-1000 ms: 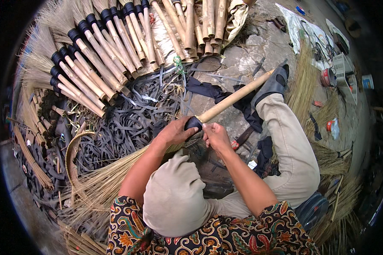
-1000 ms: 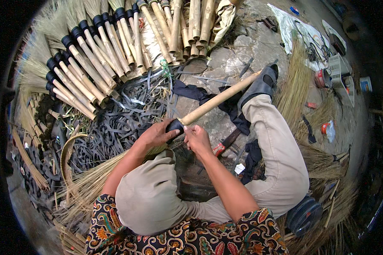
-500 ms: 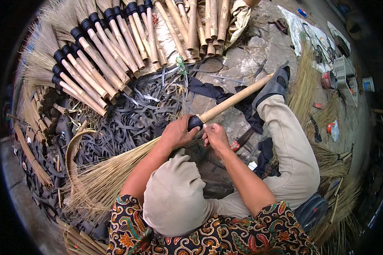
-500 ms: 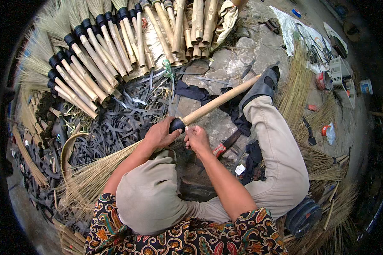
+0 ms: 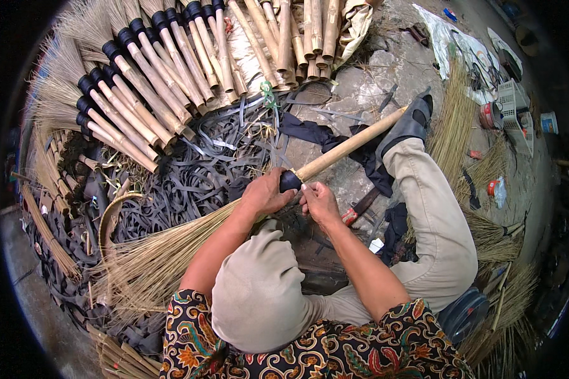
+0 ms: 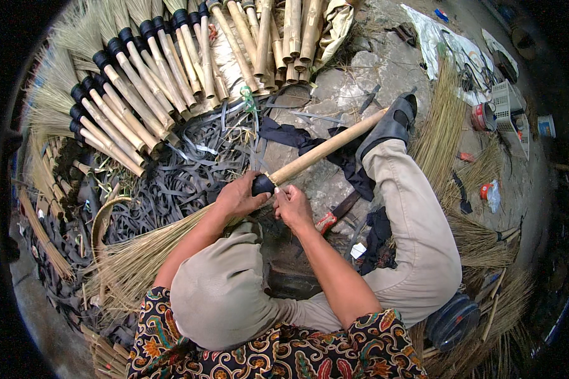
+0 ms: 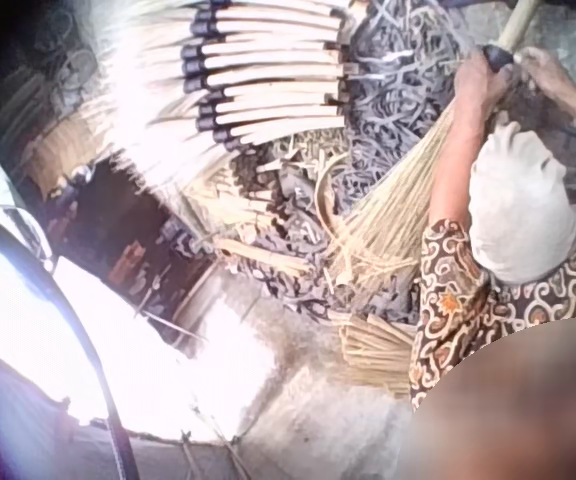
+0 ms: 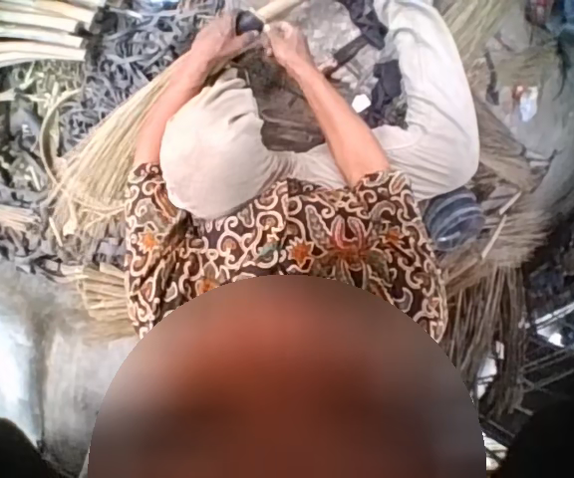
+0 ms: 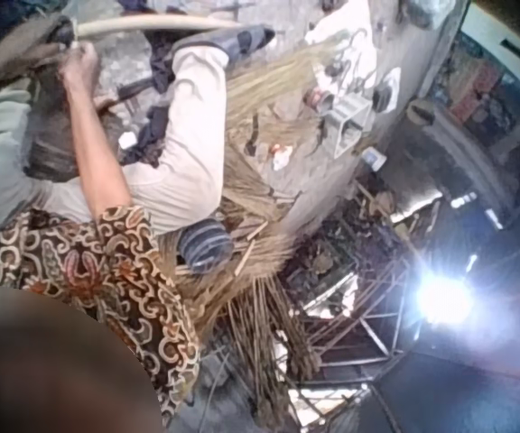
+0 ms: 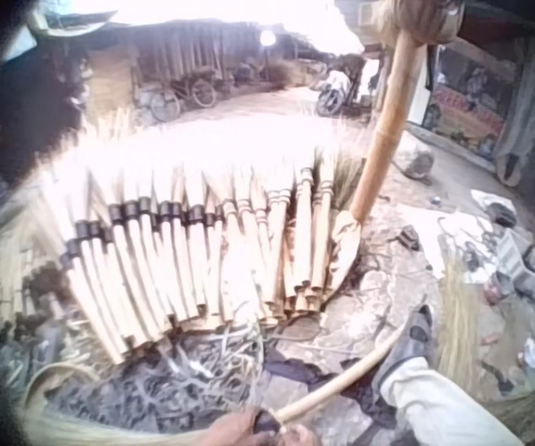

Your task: The person sits on the floor and wraps a black strip around the neck of a broom to secure the bristles to the handle. They use a knife to trim the strip and then use scissors to cut additional pieces of the strip, continuing to wrap and secure the broom.

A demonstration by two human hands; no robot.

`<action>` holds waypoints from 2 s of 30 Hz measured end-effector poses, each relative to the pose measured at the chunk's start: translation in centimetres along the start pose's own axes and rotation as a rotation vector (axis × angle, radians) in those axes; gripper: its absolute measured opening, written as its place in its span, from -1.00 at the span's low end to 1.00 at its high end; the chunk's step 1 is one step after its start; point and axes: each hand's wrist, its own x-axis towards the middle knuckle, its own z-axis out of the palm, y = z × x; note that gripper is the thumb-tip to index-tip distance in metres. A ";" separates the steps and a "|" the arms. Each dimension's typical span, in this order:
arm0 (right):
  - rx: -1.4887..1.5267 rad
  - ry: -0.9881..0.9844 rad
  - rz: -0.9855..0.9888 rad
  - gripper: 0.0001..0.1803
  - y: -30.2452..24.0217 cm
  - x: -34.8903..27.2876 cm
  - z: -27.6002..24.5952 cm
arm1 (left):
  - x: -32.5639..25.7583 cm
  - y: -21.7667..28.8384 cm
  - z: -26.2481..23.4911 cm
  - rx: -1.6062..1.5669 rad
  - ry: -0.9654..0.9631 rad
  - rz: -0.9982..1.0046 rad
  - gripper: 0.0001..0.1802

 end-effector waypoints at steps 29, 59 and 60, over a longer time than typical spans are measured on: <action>-0.250 0.678 -0.735 -0.73 -21.7 -23.8 -22.3 | 0.3 -0.5 0.4 0.048 0.271 -0.164 -0.20; -0.571 1.090 0.403 -0.75 18.1 -16.9 -36.1 | -0.3 -2.7 -3.9 -0.106 0.217 -0.067 -0.47; -0.574 1.057 0.407 -0.77 18.1 -16.7 -36.1 | -0.6 -2.5 -4.3 -0.092 0.233 -0.056 -0.47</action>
